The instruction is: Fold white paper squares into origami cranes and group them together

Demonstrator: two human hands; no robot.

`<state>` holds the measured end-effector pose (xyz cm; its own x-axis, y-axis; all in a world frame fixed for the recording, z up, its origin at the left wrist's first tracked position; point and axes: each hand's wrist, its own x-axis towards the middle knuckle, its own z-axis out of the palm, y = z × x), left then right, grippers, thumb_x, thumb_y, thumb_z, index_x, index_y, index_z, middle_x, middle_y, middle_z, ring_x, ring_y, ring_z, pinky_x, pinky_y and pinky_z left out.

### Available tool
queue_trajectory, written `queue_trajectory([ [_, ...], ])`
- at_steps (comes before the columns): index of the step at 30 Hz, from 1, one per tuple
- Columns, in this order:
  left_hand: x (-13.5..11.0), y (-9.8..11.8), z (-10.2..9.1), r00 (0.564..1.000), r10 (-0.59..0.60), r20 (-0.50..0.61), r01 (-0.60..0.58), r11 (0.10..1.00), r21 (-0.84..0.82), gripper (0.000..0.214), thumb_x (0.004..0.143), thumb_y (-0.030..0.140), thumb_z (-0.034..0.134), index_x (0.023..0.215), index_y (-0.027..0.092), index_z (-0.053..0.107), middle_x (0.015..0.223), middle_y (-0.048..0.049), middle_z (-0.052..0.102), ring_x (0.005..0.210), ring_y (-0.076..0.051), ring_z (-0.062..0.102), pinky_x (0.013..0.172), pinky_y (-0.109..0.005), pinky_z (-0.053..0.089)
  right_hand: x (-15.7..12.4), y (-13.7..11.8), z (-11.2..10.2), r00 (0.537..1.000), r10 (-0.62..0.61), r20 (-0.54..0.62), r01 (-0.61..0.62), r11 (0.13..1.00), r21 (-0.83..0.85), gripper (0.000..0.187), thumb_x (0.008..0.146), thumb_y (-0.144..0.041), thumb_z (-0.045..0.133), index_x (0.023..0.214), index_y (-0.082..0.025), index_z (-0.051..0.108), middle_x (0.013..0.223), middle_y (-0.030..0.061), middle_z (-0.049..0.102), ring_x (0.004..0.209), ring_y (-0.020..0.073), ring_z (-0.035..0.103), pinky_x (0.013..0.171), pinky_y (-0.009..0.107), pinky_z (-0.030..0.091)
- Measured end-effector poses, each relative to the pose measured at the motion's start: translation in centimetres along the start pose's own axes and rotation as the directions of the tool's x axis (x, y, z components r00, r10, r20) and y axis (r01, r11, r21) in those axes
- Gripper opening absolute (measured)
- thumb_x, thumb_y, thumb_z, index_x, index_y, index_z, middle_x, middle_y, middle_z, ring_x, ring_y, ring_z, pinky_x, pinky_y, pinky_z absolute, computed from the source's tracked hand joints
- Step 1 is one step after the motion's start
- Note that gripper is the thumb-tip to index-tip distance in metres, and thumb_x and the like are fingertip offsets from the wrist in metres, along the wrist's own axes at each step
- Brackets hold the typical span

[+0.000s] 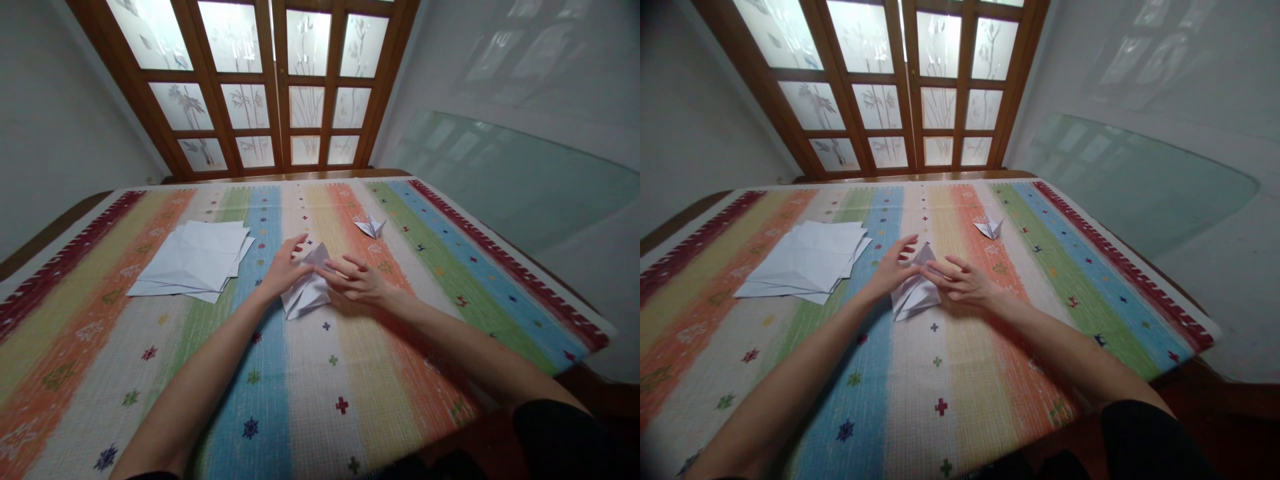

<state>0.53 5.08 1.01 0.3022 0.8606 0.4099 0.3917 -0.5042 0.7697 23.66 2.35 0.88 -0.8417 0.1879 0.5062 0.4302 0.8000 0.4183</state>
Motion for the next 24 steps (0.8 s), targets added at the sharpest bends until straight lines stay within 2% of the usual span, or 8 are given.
queue_trajectory([
  [1, -0.2, 0.0, -0.1, 0.998, 0.042, -0.056, -0.038, 0.997, 0.07, 0.056, 0.072, 0.026, 0.073, 0.126, 0.022, 0.054, 0.124, -0.01, 0.06, 0.099, -0.02, 0.058, 0.084, -0.034, 0.048, 0.2, -0.1, -0.2, 0.997, 0.053, 0.052, -0.055, 0.998, 0.041, 0.033, 0.091, -0.012, 0.052, 0.118, -0.027, 0.063, 0.128, -0.0037, 0.065, 0.123, 0.0146, 0.056, 0.108, 0.037, 0.043],
  [3, -0.9, 0.1, -0.6, 0.989, 0.137, -0.059, -0.12, 0.967, 0.223, 0.048, 0.075, 0.025, 0.072, 0.12, 0.021, 0.058, 0.12, -0.0099, 0.061, 0.106, -0.022, 0.056, 0.091, -0.037, 0.046, 0.8, -0.4, -0.9, 0.979, 0.146, 0.144, -0.165, 0.977, 0.137, 0.036, 0.09, -0.008, 0.05, 0.116, -0.028, 0.064, 0.129, -0.0027, 0.064, 0.126, 0.0164, 0.054, 0.11, 0.042, 0.042],
  [5, -1.6, 0.1, -1.2, 0.982, 0.178, 0.065, -0.19, 0.92, 0.343, 0.025, 0.08, 0.024, 0.066, 0.105, 0.02, 0.064, 0.108, -0.0083, 0.064, 0.104, -0.023, 0.057, 0.092, -0.039, 0.045, 1.5, -0.6, -1.5, 0.959, 0.19, 0.21, -0.24, 0.939, 0.245, 0.039, 0.087, -0.004, 0.05, 0.111, -0.03, 0.067, 0.13, -0.003, 0.063, 0.129, 0.0182, 0.051, 0.114, 0.048, 0.038],
  [7, -2.3, -0.2, -1.7, 0.959, 0.156, 0.237, -0.24, 0.892, 0.382, 0.012, 0.085, 0.021, 0.058, 0.092, 0.02, 0.068, 0.097, -0.0063, 0.066, 0.096, -0.021, 0.059, 0.089, -0.038, 0.045, 2.2, -0.9, -1.9, 0.954, 0.189, 0.231, -0.261, 0.903, 0.341, 0.039, 0.085, -0.001, 0.052, 0.105, -0.031, 0.069, 0.131, -0.0037, 0.062, 0.132, 0.0199, 0.048, 0.116, 0.052, 0.035],
  [10, -3.2, -0.7, -2.2, 0.927, 0.102, 0.361, -0.236, 0.907, 0.349, 0.023, 0.085, 0.012, 0.048, 0.087, 0.02, 0.07, 0.09, -0.0046, 0.068, 0.09, -0.019, 0.06, 0.087, -0.035, 0.046, 3.1, -1.3, -2.0, 0.961, 0.155, 0.229, -0.24, 0.876, 0.418, 0.037, 0.082, 0.0, 0.057, 0.097, -0.032, 0.07, 0.133, -0.0057, 0.06, 0.135, 0.0224, 0.045, 0.116, 0.057, 0.031],
  [13, -3.7, -1.0, -2.4, 0.932, 0.084, 0.354, -0.21, 0.919, 0.334, 0.023, 0.084, 0.013, 0.05, 0.089, 0.02, 0.071, 0.093, -0.0042, 0.069, 0.093, -0.019, 0.06, 0.089, -0.035, 0.046, 3.7, -1.5, -1.8, 0.962, 0.136, 0.238, -0.232, 0.865, 0.444, 0.037, 0.08, 0.002, 0.06, 0.092, -0.032, 0.07, 0.133, -0.0073, 0.059, 0.136, 0.0251, 0.044, 0.115, 0.062, 0.029],
  [17, -4.1, -1.2, -2.4, 0.92, 0.106, 0.377, -0.248, 0.902, 0.352, 0.017, 0.087, 0.023, 0.054, 0.087, 0.021, 0.071, 0.095, -0.0047, 0.068, 0.094, -0.02, 0.06, 0.089, -0.035, 0.046, 4.4, -1.5, -1.6, 0.959, 0.159, 0.233, -0.25, 0.865, 0.436, 0.037, 0.079, 0.003, 0.059, 0.088, -0.031, 0.07, 0.127, -0.0057, 0.062, 0.136, 0.0269, 0.042, 0.114, 0.066, 0.028],
  [24, -4.7, -0.9, -2.4, 0.95, 0.073, 0.303, -0.164, 0.944, 0.285, 0.022, 0.09, 0.024, 0.05, 0.082, 0.018, 0.069, 0.093, -0.0057, 0.07, 0.09, -0.019, 0.06, 0.089, -0.035, 0.046, 5.5, -2.5, -0.3, 0.95, 0.206, 0.234, -0.266, 0.929, 0.259, 0.033, 0.083, 0.0, 0.052, 0.092, -0.025, 0.07, 0.123, 0.0028, 0.062, 0.137, 0.0288, 0.041, 0.116, 0.064, 0.026],
])
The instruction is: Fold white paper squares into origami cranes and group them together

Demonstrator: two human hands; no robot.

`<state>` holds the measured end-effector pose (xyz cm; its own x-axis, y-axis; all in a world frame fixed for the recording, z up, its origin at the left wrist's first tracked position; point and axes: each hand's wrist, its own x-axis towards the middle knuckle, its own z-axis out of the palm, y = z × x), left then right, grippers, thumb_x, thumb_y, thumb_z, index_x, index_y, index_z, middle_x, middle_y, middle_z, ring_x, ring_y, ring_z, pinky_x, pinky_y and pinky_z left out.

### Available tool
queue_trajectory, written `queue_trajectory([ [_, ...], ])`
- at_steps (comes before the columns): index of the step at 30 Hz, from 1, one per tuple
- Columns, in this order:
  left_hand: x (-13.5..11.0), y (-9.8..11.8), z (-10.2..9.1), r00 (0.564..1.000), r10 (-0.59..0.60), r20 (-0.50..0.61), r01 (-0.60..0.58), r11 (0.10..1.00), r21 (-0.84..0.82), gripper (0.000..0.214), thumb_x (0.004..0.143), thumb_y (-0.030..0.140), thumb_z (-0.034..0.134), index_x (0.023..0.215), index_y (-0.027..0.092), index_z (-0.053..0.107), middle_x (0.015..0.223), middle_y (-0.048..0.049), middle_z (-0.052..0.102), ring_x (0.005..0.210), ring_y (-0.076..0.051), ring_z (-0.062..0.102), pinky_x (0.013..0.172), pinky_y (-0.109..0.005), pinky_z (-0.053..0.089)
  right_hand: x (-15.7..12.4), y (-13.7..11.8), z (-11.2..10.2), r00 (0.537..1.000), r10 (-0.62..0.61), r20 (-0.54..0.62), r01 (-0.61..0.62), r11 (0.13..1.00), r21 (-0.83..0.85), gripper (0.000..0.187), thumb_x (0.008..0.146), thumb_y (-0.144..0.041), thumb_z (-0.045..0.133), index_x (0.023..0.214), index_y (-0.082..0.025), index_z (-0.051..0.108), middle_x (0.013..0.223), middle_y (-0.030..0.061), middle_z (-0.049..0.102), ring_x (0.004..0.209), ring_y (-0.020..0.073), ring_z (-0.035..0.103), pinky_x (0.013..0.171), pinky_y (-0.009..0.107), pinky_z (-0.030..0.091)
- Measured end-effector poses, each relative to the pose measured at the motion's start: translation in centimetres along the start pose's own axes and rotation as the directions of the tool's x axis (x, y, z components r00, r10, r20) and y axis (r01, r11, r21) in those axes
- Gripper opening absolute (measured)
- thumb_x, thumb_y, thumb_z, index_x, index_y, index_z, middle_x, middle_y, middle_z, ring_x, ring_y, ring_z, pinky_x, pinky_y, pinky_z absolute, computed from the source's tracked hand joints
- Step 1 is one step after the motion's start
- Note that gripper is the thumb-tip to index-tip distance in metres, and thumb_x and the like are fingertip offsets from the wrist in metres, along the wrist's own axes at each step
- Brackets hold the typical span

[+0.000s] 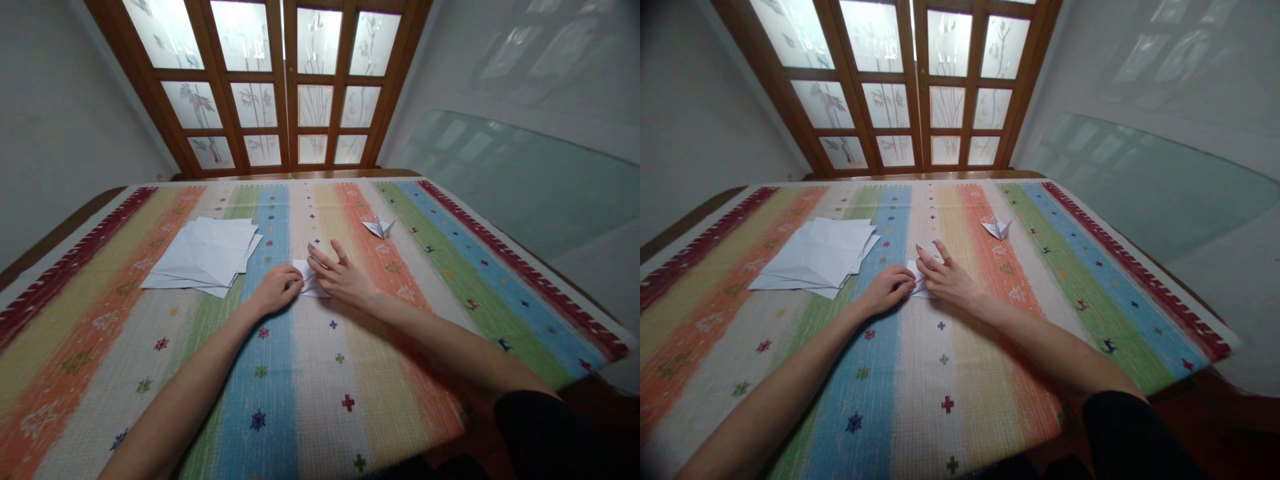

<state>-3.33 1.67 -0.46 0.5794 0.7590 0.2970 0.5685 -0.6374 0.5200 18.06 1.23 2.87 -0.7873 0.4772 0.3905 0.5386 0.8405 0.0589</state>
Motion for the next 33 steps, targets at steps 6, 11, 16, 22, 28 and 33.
queue_trajectory([
  [6, -0.1, 0.0, 0.2, 1.0, -0.019, -0.022, 0.019, 1.0, 0.003, 0.015, 0.086, 0.029, 0.06, 0.077, 0.019, 0.065, 0.09, -0.005, 0.069, 0.088, -0.02, 0.06, 0.087, -0.036, 0.046, 0.3, -0.7, 1.2, 0.999, 0.053, -0.006, -0.053, 0.997, -0.06, 0.032, 0.084, -0.003, 0.05, 0.101, -0.022, 0.07, 0.123, 0.0087, 0.063, 0.135, 0.0321, 0.042, 0.114, 0.066, 0.026],
  [11, -0.2, -0.1, 0.8, 0.998, -0.039, -0.049, 0.044, 0.993, 0.109, 0.015, 0.085, 0.025, 0.058, 0.072, 0.018, 0.063, 0.086, -0.0062, 0.065, 0.086, -0.021, 0.057, 0.084, -0.036, 0.045, 0.0, -0.5, 2.5, 0.996, 0.067, -0.064, -0.065, 0.998, 0.024, 0.034, 0.088, -0.008, 0.051, 0.112, -0.027, 0.065, 0.134, 0.0056, 0.057, 0.136, 0.0299, 0.041, 0.115, 0.065, 0.022],
  [16, -0.3, -0.1, 0.9, 0.995, -0.08, -0.057, 0.087, 0.988, 0.127, 0.016, 0.084, 0.023, 0.058, 0.097, 0.017, 0.065, 0.086, -0.0054, 0.063, 0.084, -0.021, 0.056, 0.08, -0.035, 0.045, -2.1, 0.8, 3.7, 0.949, 0.193, -0.248, -0.175, 0.98, 0.094, 0.035, 0.087, -0.035, 0.063, 0.121, -0.035, 0.057, 0.138, 0.005, 0.051, 0.136, 0.0317, 0.039, 0.115, 0.063, 0.02],
  [22, -0.2, 0.4, 0.8, 0.999, -0.016, 0.038, 0.005, 0.964, 0.264, 0.034, 0.091, 0.024, 0.044, 0.118, 0.021, 0.064, 0.095, -0.0088, 0.061, 0.09, -0.024, 0.054, 0.081, -0.039, 0.043, -3.5, 2.5, 3.7, 0.848, 0.439, -0.295, -0.335, 0.877, 0.344, 0.061, 0.079, -0.039, 0.072, 0.133, -0.027, 0.044, 0.135, 0.0139, 0.047, 0.128, 0.0329, 0.044, 0.106, 0.057, 0.038],
  [28, -0.2, 0.9, 0.8, 0.997, -0.013, 0.08, -0.017, 0.931, 0.365, 0.035, 0.091, 0.023, 0.043, 0.121, 0.021, 0.062, 0.097, -0.01, 0.06, 0.093, -0.026, 0.052, 0.082, -0.041, 0.043, -1.9, 2.6, 4.5, 0.811, 0.559, -0.172, -0.428, 0.768, 0.476, 0.056, 0.077, -0.031, 0.071, 0.127, -0.025, 0.048, 0.128, 0.0126, 0.05, 0.123, 0.0281, 0.048, 0.104, 0.052, 0.04],
  [33, -0.3, 1.0, 0.7, 0.995, -0.014, 0.101, -0.031, 0.901, 0.433, 0.035, 0.092, 0.023, 0.043, 0.12, 0.019, 0.062, 0.104, -0.0117, 0.062, 0.098, -0.028, 0.053, 0.084, -0.042, 0.043, -1.2, 1.6, 5.0, 0.78, 0.622, -0.068, -0.545, 0.729, 0.414, 0.045, 0.07, -0.02, 0.07, 0.113, -0.02, 0.059, 0.121, 0.0138, 0.056, 0.115, 0.0304, 0.051, 0.097, 0.053, 0.043],
])
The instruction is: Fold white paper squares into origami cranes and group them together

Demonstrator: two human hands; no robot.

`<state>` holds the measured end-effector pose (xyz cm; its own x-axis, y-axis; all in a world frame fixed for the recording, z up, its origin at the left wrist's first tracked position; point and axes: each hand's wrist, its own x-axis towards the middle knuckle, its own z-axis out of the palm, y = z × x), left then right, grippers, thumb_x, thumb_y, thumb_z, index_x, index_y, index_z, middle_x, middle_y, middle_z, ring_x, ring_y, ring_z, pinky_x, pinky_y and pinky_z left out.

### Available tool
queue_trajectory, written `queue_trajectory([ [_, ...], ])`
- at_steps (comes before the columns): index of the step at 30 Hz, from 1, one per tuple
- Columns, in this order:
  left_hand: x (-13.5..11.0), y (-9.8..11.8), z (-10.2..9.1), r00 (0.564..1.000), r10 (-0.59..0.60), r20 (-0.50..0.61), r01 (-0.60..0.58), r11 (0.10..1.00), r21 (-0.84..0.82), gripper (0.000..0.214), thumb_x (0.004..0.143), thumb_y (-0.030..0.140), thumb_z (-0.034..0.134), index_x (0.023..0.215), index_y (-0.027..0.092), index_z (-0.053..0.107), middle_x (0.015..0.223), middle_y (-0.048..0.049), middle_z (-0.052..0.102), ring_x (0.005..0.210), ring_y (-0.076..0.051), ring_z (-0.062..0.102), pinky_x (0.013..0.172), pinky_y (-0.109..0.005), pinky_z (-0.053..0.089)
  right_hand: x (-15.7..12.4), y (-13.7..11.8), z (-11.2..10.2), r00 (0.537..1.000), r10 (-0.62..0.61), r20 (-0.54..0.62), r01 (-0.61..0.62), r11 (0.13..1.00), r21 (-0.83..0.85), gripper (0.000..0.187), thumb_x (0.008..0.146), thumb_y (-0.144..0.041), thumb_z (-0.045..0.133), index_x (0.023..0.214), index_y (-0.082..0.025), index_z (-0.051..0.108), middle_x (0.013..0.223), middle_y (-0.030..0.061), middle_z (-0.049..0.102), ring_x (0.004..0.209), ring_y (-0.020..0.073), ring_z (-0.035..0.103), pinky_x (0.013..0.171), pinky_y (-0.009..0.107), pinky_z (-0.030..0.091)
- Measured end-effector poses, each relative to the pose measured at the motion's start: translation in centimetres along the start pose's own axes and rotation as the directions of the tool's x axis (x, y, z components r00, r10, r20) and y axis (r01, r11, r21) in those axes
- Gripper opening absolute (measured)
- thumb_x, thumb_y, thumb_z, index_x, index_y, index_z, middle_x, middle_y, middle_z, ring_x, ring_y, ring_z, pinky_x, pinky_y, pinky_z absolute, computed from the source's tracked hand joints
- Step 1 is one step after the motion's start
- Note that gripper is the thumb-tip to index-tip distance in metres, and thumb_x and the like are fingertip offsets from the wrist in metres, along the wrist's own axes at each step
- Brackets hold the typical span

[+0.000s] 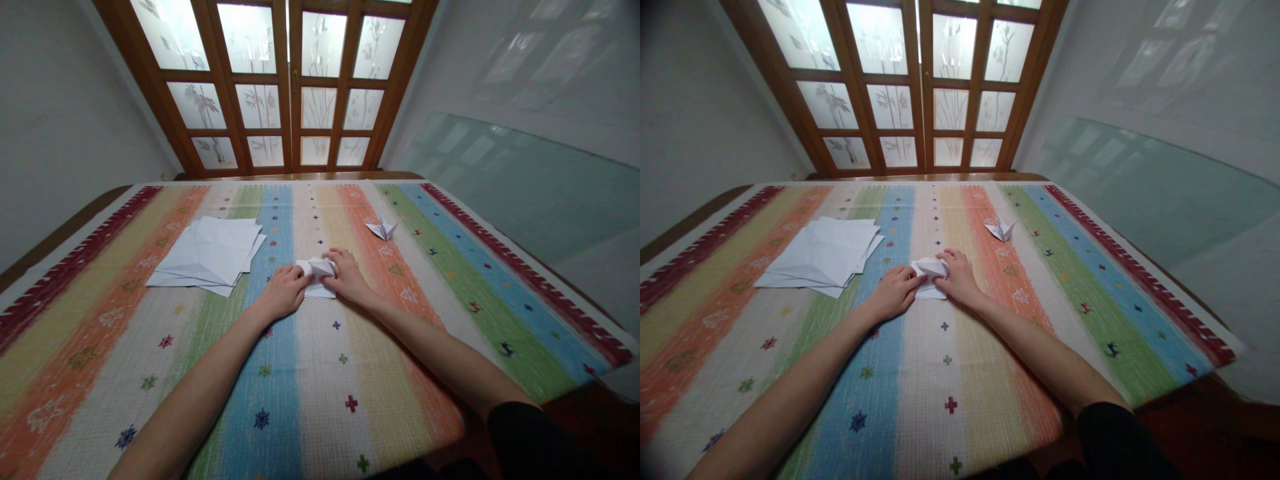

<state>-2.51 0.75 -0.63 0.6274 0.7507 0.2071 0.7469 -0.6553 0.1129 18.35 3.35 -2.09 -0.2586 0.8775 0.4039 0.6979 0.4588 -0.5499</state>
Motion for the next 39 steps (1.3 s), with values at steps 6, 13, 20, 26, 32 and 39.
queue_trajectory([
  [6, -0.1, -0.2, 0.2, 0.997, 0.058, -0.058, -0.064, 0.992, -0.106, 0.037, 0.087, 0.016, 0.048, 0.121, 0.021, 0.06, 0.135, -0.011, 0.055, 0.121, -0.03, 0.048, 0.099, -0.047, 0.039, 0.1, -0.8, -0.3, 0.999, 0.04, 0.011, -0.042, 0.989, 0.143, 0.026, 0.077, -0.012, 0.056, 0.1, -0.019, 0.065, 0.099, 0.008, 0.068, 0.093, 0.0216, 0.062, 0.084, 0.037, 0.049],
  [13, 1.0, 0.5, -0.7, 0.913, -0.265, -0.31, 0.049, 0.825, -0.562, 0.026, 0.084, 0.026, 0.061, 0.109, 0.018, 0.061, 0.107, -0.0082, 0.067, 0.097, -0.02, 0.06, 0.088, -0.037, 0.047, 0.6, -1.0, -1.6, 0.993, 0.03, 0.112, -0.068, 0.935, 0.347, 0.018, 0.082, -0.017, 0.05, 0.085, -0.018, 0.068, 0.084, 0.0037, 0.069, 0.08, 0.018, 0.063, 0.073, 0.03, 0.047],
  [20, 3.2, 2.1, -1.1, 0.864, -0.416, -0.282, 0.063, 0.646, -0.761, 0.016, 0.081, 0.031, 0.064, 0.076, 0.016, 0.07, 0.071, -0.0014, 0.066, 0.067, -0.014, 0.057, 0.067, -0.027, 0.044, 0.7, -1.5, -1.8, 0.941, -0.027, 0.337, -0.198, 0.763, 0.616, 0.019, 0.08, -0.032, 0.057, 0.071, -0.017, 0.063, 0.064, -0.0015, 0.056, 0.061, 0.0131, 0.051, 0.06, 0.026, 0.038],
  [26, 3.3, 2.4, -1.2, 0.812, -0.567, -0.136, 0.144, 0.422, -0.895, 0.022, 0.075, 0.036, 0.066, 0.07, 0.015, 0.071, 0.065, -0.0013, 0.066, 0.059, -0.013, 0.055, 0.059, -0.025, 0.041, 0.2, -1.6, -1.8, 0.942, 0.09, 0.322, -0.316, 0.551, 0.772, 0.025, 0.074, -0.042, 0.07, 0.081, -0.018, 0.068, 0.074, 0.001, 0.063, 0.066, 0.0137, 0.054, 0.063, 0.027, 0.042],
  [32, 3.2, 2.3, -1.3, 0.82, -0.569, -0.056, 0.171, 0.338, -0.925, 0.025, 0.071, 0.04, 0.067, 0.067, 0.015, 0.071, 0.06, 0.0, 0.063, 0.056, -0.012, 0.052, 0.055, -0.024, 0.038, 0.2, -1.4, -1.1, 0.947, 0.217, 0.236, -0.316, 0.51, 0.8, 0.022, 0.075, -0.041, 0.068, 0.075, -0.019, 0.07, 0.068, -0.0011, 0.06, 0.06, 0.0111, 0.05, 0.056, 0.024, 0.038],
  [39, 3.2, 2.3, -1.4, 0.844, -0.536, 0.011, 0.209, 0.311, -0.927, 0.028, 0.066, 0.041, 0.07, 0.057, 0.015, 0.065, 0.054, 0.0026, 0.055, 0.052, -0.01, 0.045, 0.051, -0.023, 0.034, 0.1, -1.7, -0.8, 0.934, 0.297, 0.198, -0.324, 0.476, 0.817, 0.019, 0.07, -0.038, 0.073, 0.071, -0.019, 0.069, 0.064, -0.0019, 0.06, 0.058, 0.0114, 0.052, 0.056, 0.025, 0.04],
])
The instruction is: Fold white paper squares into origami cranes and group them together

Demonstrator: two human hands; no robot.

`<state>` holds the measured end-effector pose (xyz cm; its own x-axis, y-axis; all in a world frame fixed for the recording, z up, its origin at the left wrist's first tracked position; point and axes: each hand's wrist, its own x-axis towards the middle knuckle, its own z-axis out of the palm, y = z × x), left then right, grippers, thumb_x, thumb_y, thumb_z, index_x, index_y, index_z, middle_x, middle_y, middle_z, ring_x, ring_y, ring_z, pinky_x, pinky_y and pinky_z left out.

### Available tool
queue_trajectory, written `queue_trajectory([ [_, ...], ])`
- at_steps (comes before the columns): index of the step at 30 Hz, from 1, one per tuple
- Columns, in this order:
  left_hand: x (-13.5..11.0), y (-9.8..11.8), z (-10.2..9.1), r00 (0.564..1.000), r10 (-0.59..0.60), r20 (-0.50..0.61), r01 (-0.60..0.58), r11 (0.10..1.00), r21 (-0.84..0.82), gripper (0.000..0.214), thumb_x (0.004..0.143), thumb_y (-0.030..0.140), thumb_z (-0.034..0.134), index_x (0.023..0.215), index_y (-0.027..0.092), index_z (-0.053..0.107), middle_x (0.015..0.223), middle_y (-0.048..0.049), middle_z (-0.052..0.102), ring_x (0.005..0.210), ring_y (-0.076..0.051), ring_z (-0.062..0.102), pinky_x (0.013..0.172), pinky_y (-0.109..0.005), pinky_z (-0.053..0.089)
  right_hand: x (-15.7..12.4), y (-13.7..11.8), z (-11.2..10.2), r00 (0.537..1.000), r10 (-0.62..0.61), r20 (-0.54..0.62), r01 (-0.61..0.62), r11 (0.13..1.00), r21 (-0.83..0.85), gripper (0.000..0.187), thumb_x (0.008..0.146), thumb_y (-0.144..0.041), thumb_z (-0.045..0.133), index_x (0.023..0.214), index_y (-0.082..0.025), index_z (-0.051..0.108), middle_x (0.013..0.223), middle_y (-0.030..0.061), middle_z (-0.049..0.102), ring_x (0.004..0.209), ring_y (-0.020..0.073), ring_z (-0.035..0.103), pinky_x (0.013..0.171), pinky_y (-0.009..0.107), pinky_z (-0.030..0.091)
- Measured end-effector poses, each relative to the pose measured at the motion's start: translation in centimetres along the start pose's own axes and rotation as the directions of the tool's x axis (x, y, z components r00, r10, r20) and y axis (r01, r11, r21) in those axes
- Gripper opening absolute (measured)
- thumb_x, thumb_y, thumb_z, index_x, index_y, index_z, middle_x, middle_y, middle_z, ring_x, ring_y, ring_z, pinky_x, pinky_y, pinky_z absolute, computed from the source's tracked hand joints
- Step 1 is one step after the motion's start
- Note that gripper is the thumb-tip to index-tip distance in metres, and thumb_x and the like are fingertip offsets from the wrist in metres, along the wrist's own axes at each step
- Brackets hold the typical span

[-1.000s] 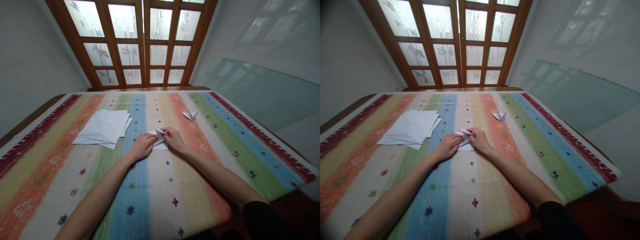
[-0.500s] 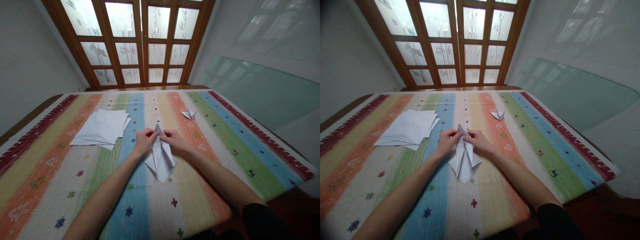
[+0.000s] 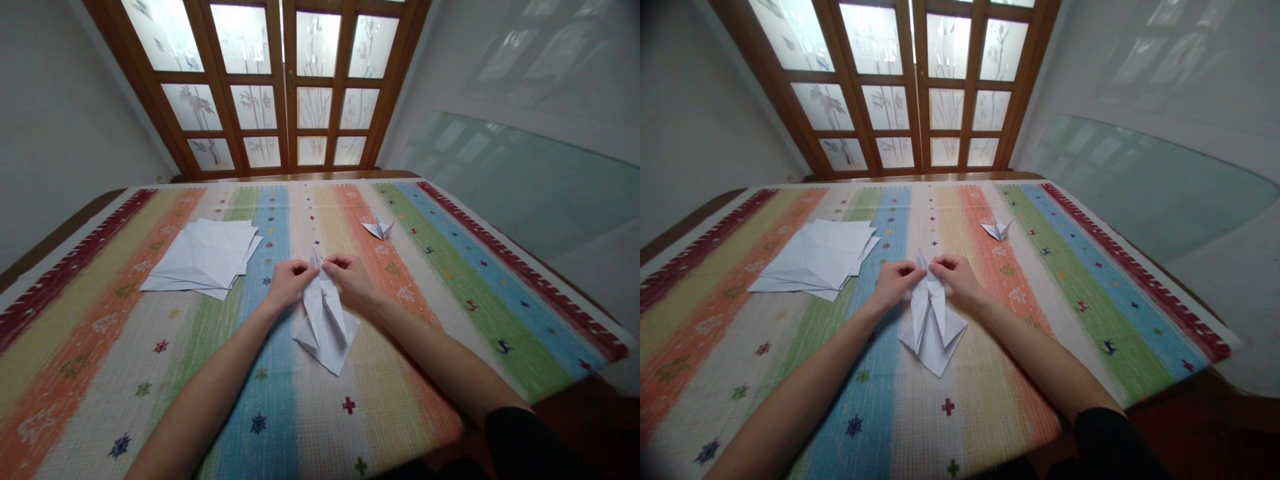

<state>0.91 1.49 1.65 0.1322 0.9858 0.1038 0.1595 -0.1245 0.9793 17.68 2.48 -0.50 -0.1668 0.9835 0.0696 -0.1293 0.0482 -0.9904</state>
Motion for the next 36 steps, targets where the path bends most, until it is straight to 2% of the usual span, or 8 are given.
queue_trajectory([
  [3, 0.1, 0.0, -0.1, 0.999, -0.015, 0.048, 0.016, 1.0, -0.024, 0.032, 0.062, 0.045, 0.074, 0.057, 0.014, 0.064, 0.054, 0.0024, 0.055, 0.053, -0.009, 0.045, 0.052, -0.023, 0.035, -0.1, -0.2, 0.0, 1.0, -0.001, 0.005, 0.002, 1.0, -0.026, 0.019, 0.068, -0.037, 0.074, 0.071, -0.019, 0.068, 0.065, -0.001, 0.062, 0.059, 0.0119, 0.053, 0.056, 0.025, 0.041],
  [6, 0.1, 0.0, -0.1, 0.995, -0.022, 0.097, 0.03, 0.996, -0.084, 0.034, 0.06, 0.047, 0.076, 0.065, 0.014, 0.067, 0.06, 0.0011, 0.059, 0.055, -0.01, 0.047, 0.053, -0.023, 0.036, 0.0, -0.5, 0.0, 1.0, -0.017, 0.007, 0.017, 0.999, -0.052, 0.02, 0.066, -0.037, 0.075, 0.069, -0.019, 0.067, 0.064, -0.001, 0.062, 0.057, 0.0117, 0.052, 0.054, 0.025, 0.04],
  [8, 0.1, 0.1, 0.0, 0.996, -0.005, 0.093, 0.016, 0.993, -0.117, 0.035, 0.064, 0.048, 0.074, 0.067, 0.014, 0.067, 0.06, 0.0012, 0.058, 0.055, -0.01, 0.047, 0.054, -0.022, 0.036, 0.1, -0.8, -0.1, 1.0, -0.019, 0.009, 0.019, 0.998, -0.059, 0.02, 0.064, -0.036, 0.076, 0.066, -0.019, 0.066, 0.062, -0.0015, 0.06, 0.056, 0.0109, 0.05, 0.053, 0.024, 0.039],
  [11, 0.1, 0.1, 0.1, 0.999, 0.016, 0.04, -0.011, 0.991, -0.134, 0.04, 0.074, 0.051, 0.064, 0.058, 0.015, 0.062, 0.054, 0.0022, 0.053, 0.053, -0.009, 0.044, 0.053, -0.023, 0.035, 0.1, -1.1, -0.1, 1.0, -0.008, 0.025, 0.01, 0.998, -0.059, 0.019, 0.063, -0.034, 0.077, 0.064, -0.018, 0.065, 0.061, -0.0019, 0.06, 0.055, 0.0106, 0.05, 0.053, 0.025, 0.039],
  [18, 0.2, 0.2, 0.3, 0.999, 0.029, -0.033, -0.031, 0.998, -0.05, 0.028, 0.07, 0.042, 0.066, 0.062, 0.015, 0.069, 0.059, 0.0001, 0.062, 0.057, -0.012, 0.052, 0.056, -0.024, 0.039, -0.3, -0.8, 0.1, 1.0, -0.009, 0.022, 0.009, 1.0, -0.011, 0.018, 0.064, -0.033, 0.077, 0.066, -0.019, 0.066, 0.063, -0.0018, 0.061, 0.057, 0.0104, 0.052, 0.055, 0.024, 0.04],
  [23, 0.0, 0.5, 0.2, 0.997, 0.045, -0.058, -0.042, 0.998, 0.049, 0.027, 0.071, 0.04, 0.065, 0.061, 0.016, 0.071, 0.056, 0.0001, 0.063, 0.055, -0.013, 0.052, 0.055, -0.025, 0.038, 0.0, -1.3, 0.1, 0.998, -0.011, 0.068, 0.015, 0.998, -0.061, 0.022, 0.064, -0.038, 0.077, 0.068, -0.019, 0.067, 0.064, -0.0009, 0.062, 0.058, 0.0114, 0.052, 0.057, 0.025, 0.042],
  [31, -0.3, 0.6, 0.1, 0.999, 0.048, 0.011, -0.049, 0.99, 0.133, 0.025, 0.072, 0.038, 0.065, 0.064, 0.016, 0.075, 0.055, 0.0004, 0.063, 0.055, -0.012, 0.053, 0.054, -0.023, 0.036, 0.4, -1.8, 0.5, 0.998, -0.012, 0.056, 0.014, 0.999, -0.048, 0.026, 0.062, -0.043, 0.077, 0.065, -0.019, 0.068, 0.06, -0.0003, 0.062, 0.057, 0.0119, 0.053, 0.057, 0.027, 0.042],
  [36, -0.2, 0.5, 0.0, 0.999, 0.02, 0.038, -0.024, 0.993, 0.112, 0.027, 0.07, 0.04, 0.068, 0.064, 0.015, 0.074, 0.055, 0.0001, 0.062, 0.054, -0.011, 0.05, 0.053, -0.023, 0.034, 0.3, -2.2, 0.4, 0.997, -0.009, 0.076, 0.012, 0.999, -0.049, 0.025, 0.059, -0.041, 0.079, 0.063, -0.019, 0.068, 0.06, 0.0007, 0.063, 0.058, 0.0124, 0.054, 0.058, 0.027, 0.043],
])
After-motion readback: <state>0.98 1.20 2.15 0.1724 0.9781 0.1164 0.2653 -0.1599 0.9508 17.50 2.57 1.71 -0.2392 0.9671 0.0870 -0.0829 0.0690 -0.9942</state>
